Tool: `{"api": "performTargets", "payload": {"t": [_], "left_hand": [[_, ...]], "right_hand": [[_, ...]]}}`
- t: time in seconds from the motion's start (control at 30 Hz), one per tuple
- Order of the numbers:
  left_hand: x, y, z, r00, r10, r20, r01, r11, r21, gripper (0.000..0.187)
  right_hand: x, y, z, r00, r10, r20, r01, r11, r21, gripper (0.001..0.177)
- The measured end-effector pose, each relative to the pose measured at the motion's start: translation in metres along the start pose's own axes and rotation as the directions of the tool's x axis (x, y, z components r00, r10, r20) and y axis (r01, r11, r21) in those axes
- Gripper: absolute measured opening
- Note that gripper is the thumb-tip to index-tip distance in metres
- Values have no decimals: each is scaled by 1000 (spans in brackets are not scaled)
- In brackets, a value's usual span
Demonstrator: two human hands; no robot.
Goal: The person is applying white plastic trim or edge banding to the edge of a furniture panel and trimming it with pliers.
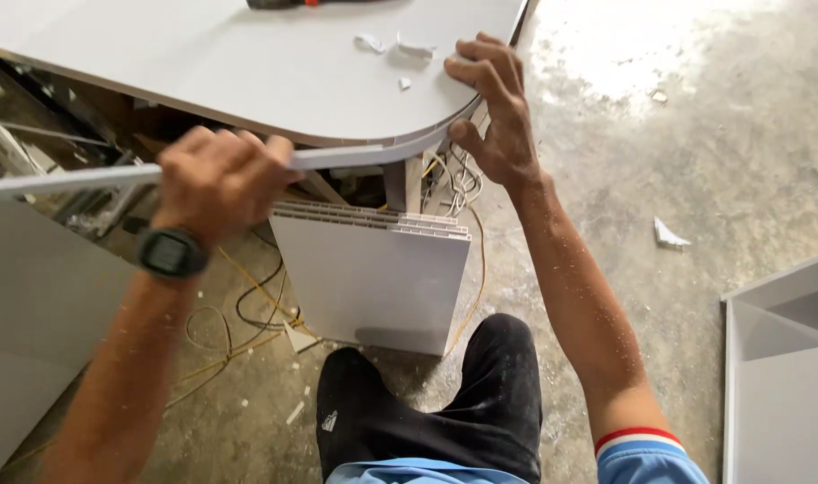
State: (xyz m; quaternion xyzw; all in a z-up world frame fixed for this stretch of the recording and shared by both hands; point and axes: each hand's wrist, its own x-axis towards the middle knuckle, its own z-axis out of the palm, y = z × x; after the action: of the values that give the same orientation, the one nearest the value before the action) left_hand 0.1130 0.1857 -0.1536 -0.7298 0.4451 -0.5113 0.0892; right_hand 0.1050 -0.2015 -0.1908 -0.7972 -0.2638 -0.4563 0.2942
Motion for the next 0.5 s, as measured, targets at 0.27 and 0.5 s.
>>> {"api": "performTargets", "payload": {"t": [0.27,0.5], "left_hand": [[-3,2,-16,994,57,-89,-45,991,123,32],[-2,-1,-11,990,78,-121,-73,996,45,36]], "right_hand": [[5,-12,-11,996,16,85,-16,1000,2,67],[1,2,-5,998,17,62,-16,1000,-19,62]]}}
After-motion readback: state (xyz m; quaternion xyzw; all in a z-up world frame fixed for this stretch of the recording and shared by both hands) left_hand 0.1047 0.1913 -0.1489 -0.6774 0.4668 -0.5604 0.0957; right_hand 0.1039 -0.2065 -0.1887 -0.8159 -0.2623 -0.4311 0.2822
